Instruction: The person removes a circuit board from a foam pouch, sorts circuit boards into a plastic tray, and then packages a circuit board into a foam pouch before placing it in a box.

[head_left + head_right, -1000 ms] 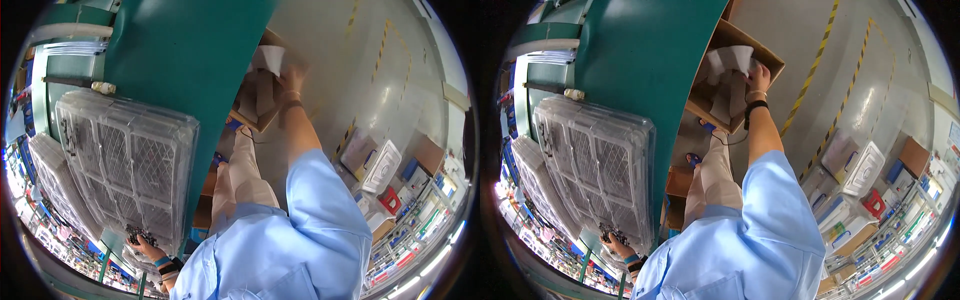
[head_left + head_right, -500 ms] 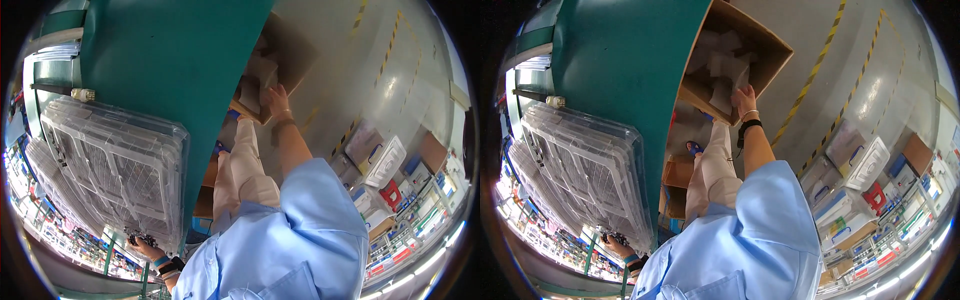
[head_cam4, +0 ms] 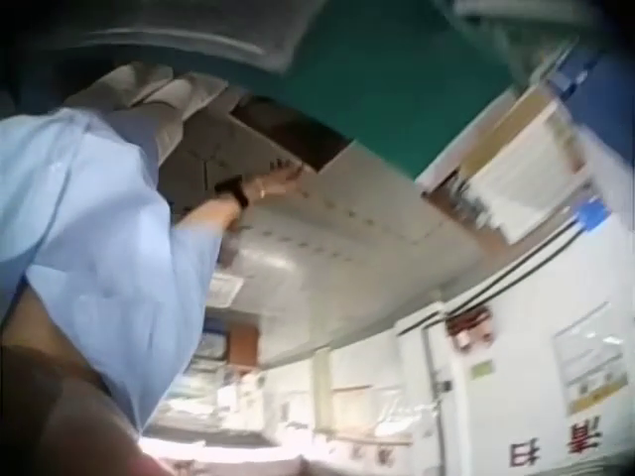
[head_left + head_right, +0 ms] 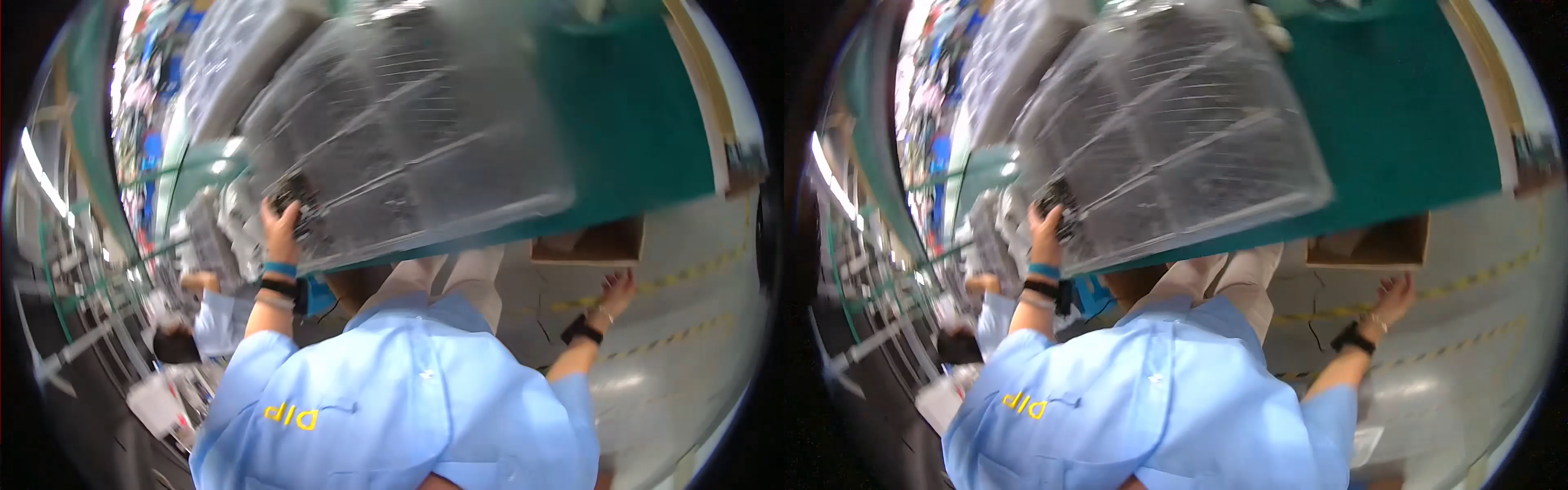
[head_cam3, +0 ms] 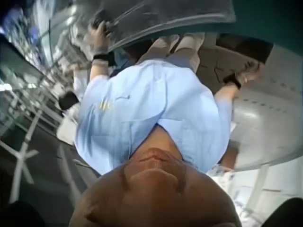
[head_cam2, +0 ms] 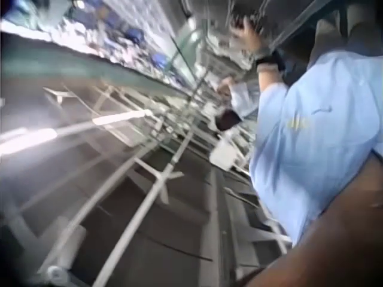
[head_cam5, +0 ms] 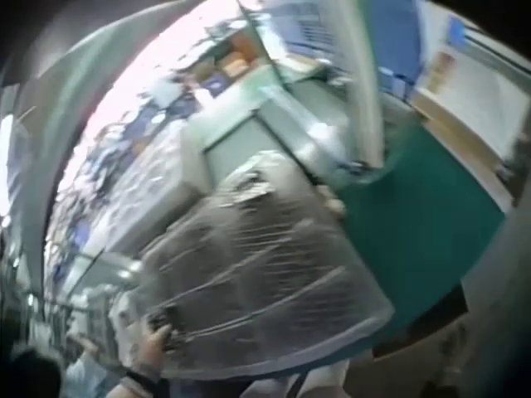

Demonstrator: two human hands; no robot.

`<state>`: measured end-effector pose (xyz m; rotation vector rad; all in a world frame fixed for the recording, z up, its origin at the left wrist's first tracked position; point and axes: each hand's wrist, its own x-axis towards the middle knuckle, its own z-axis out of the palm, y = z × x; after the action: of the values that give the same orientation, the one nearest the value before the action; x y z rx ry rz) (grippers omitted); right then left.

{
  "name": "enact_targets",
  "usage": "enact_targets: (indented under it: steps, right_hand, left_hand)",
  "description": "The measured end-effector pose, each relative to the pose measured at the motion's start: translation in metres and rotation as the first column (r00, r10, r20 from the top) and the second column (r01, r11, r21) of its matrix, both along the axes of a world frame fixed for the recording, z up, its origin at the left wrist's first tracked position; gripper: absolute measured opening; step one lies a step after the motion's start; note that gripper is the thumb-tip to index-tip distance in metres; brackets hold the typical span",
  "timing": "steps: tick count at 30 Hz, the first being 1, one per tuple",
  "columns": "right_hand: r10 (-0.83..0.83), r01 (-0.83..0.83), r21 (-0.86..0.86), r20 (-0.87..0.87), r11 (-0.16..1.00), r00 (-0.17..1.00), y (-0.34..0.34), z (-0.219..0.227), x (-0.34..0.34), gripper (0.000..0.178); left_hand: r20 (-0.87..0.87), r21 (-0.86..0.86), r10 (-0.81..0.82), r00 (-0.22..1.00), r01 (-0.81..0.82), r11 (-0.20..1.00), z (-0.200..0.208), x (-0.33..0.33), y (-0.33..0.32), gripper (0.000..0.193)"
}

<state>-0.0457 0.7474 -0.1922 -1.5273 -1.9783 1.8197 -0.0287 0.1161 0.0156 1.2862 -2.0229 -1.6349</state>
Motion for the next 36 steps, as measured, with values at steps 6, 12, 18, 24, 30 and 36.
enact_targets:
  steps: [6,12,18,24,30,36]
  right_hand:
    - [0.299,-0.295,0.072,-0.379,0.953,0.875,-0.103,0.210,-0.076,0.027]
    - [0.711,-0.866,0.064,-0.603,0.495,0.362,-0.308,0.268,-0.095,0.022]
    - [0.972,-0.591,0.795,-0.003,-0.139,-0.233,-0.474,0.243,-0.063,0.028]
    - [0.916,-0.489,0.781,0.385,-0.389,-0.113,-0.518,0.223,-0.046,0.027]
    - [0.889,-0.472,0.776,0.455,-0.419,-0.040,-0.530,0.225,-0.040,0.017]
    - [0.988,-0.780,0.622,-0.153,0.075,-0.027,-0.516,0.239,-0.044,0.022]
  left_hand:
    - [-0.113,0.261,0.073,0.991,-0.041,0.964,0.006,0.006,0.001,0.050]
    - [-0.242,0.488,0.101,0.965,0.031,0.873,-0.006,0.024,-0.018,0.036]
    - [-0.268,0.602,0.150,0.952,0.044,0.798,-0.010,0.028,-0.015,0.040]
    - [-0.292,0.631,0.074,0.953,0.134,0.764,-0.013,0.012,-0.024,0.042]
    - [-0.283,0.260,-0.131,0.950,0.207,0.943,-0.031,-0.002,-0.028,0.040]
    - [-0.365,0.611,0.021,0.931,0.223,0.760,0.006,0.008,-0.027,0.037]
